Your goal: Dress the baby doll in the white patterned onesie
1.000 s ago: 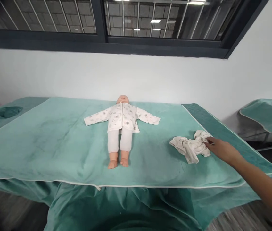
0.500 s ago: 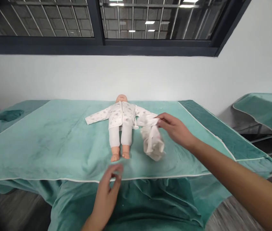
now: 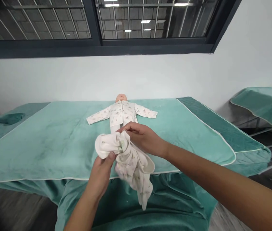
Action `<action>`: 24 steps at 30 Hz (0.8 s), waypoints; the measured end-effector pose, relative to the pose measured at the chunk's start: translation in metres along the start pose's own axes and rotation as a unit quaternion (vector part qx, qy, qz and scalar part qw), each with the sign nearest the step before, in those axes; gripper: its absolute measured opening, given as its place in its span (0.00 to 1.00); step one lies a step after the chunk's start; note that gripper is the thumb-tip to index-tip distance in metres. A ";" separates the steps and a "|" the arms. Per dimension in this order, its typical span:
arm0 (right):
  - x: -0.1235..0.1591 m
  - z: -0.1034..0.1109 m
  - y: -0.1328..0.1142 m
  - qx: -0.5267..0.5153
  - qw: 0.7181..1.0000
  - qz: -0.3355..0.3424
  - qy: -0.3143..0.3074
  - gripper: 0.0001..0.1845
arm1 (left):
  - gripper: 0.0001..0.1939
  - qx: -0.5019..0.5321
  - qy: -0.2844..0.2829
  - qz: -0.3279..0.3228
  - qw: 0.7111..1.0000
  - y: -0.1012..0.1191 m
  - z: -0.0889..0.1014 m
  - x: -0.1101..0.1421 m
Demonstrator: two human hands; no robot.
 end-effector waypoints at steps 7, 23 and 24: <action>0.003 0.007 -0.005 0.102 0.989 0.085 -0.061 0.09 | 0.13 0.049 0.091 -0.097 0.990 0.049 0.024 -0.015; -0.039 -0.007 -0.020 0.082 0.994 0.076 -0.007 0.21 | 0.10 -0.046 -0.063 -0.077 0.994 0.092 0.005 -0.042; -0.040 -0.008 -0.020 0.071 0.995 0.074 -0.005 0.19 | 0.09 -0.042 -0.076 -0.070 0.994 0.092 0.006 -0.041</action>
Point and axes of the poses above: each hand's wrist, its own x-axis away from the middle knuckle, its own z-axis out of the back of the hand, y = z × x, the point moved 1 cm from there along -x, towards the middle knuckle, and after that the axes turned 1 degree about z, right-handed, at the moved point
